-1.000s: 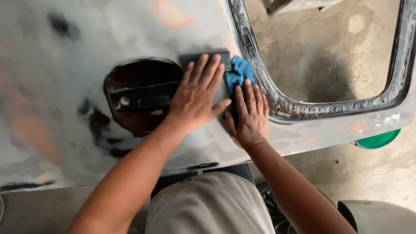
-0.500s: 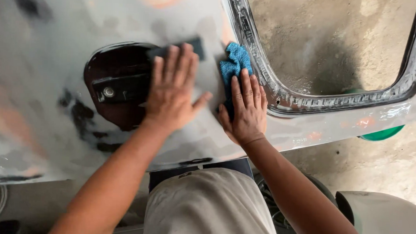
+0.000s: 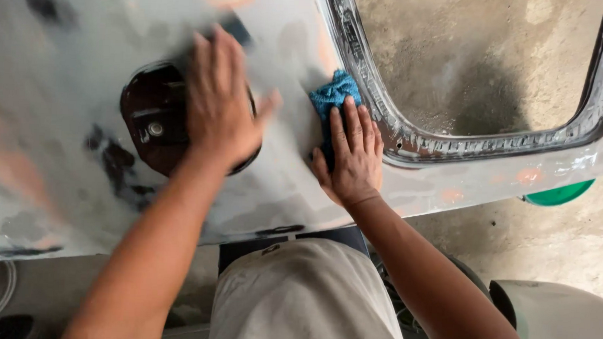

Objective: The person scrubs a white car door panel with a blue cloth and a small abrasive pad, focusing on the area around the door handle. They dip the cloth into a green bucket of water to rinse it and continue scrubbing the surface.

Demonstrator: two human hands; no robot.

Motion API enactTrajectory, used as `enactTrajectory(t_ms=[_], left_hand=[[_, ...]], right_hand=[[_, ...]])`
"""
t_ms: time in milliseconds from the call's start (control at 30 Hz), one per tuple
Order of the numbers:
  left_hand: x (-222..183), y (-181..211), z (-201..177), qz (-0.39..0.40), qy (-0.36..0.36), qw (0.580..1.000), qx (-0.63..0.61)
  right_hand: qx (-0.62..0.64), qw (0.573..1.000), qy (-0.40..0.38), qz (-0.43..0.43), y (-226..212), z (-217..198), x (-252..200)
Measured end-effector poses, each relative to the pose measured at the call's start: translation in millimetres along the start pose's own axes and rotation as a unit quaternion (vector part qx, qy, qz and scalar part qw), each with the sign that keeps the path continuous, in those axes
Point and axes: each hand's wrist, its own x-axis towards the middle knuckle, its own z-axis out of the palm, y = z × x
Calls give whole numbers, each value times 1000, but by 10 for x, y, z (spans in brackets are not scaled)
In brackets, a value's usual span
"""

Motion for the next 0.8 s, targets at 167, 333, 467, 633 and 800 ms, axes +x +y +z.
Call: enactTrajectory(t_ms=[167, 333, 467, 633, 800], left_hand=[[524, 347, 98, 14, 5, 1000, -14], [-78, 474, 143, 108, -102, 988, -40], [106, 40, 32, 1, -55, 998, -8], [318, 469, 9, -29, -17, 999, -22], [-323, 764, 206, 80, -90, 991, -61]], right_hand=[[-11, 1000, 8, -7, -6, 1, 24], [12, 1000, 10, -4, 17, 33, 14], [-13, 1000, 6, -11, -3, 6, -21], [-9, 1000, 10, -20, 0, 17, -8], [-5, 1000, -3, 4, 6, 57, 0]])
